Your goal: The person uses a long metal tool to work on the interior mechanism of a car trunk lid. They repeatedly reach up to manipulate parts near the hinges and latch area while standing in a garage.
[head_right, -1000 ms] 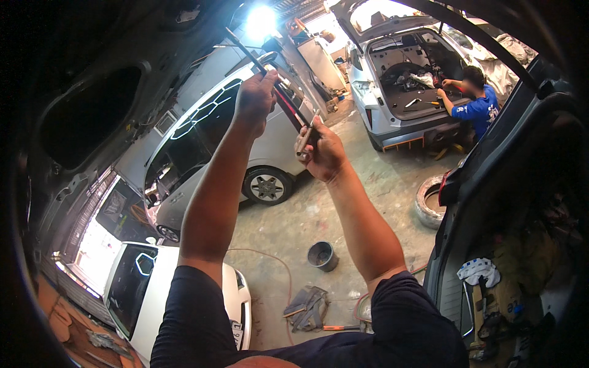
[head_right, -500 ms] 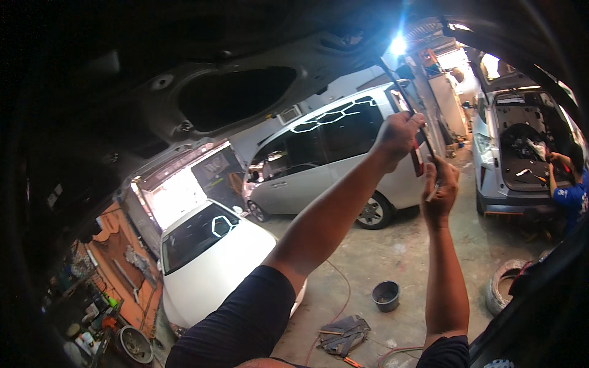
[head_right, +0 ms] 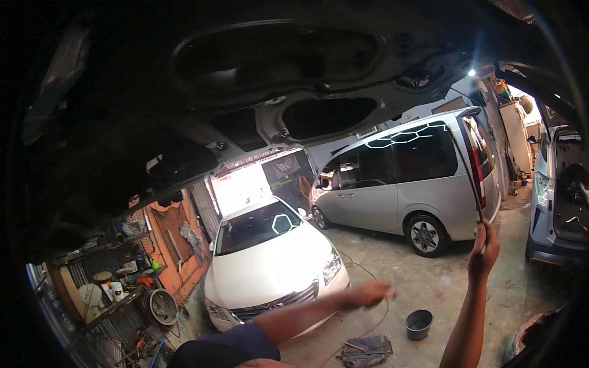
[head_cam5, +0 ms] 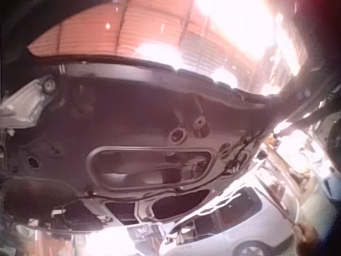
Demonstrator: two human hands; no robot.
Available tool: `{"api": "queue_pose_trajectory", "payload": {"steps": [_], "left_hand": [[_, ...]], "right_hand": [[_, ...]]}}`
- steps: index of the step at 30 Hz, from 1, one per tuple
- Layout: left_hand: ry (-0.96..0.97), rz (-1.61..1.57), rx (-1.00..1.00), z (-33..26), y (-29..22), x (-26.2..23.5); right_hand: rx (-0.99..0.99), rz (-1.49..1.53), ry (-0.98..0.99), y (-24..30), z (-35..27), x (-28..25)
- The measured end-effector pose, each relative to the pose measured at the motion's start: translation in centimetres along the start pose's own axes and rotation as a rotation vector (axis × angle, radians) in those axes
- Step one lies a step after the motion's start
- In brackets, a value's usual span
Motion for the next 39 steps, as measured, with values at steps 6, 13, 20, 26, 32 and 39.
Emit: {"api": "queue_pose_trajectory", "payload": {"steps": [6,13,20,26,32,39], "left_hand": [[0.11,-0.717,-0.806,-16.4,27.6,13.9],[0.095,-0.968,-0.796,-24.1,30.9,16.7],[0.077,-1.032,-0.789,-31.1,32.6,13.6],[0.005,-1.021,-0.806,-35.6,32.2,10.4],[-0.093,-1.022,-0.819,-37.2,31.0,8.8],[-0.213,-1.031,-0.785,-37.6,28.1,5.7]], "right_hand": [[0.453,0.118,0.097,-0.4,-15.5,-3.0],[1.011,0.658,0.186,4.6,-31.3,-1.9],[1.067,0.65,0.32,12.7,-38.6,-1.8],[1.146,0.619,0.58,15.1,-45.9,-4.6],[1.201,0.598,0.626,16.3,-46.5,-2.8],[1.055,0.541,0.744,16.8,-44.1,-2.1]]}}
Point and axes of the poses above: each hand's wrist, its own z-axis towards the middle knuckle, its own x-axis out of the palm, y = z × x, the point moved 6 cm from there along z, towards the middle knuckle, and after that the axes turned 8 degrees about -y, right-handed, at the moved point
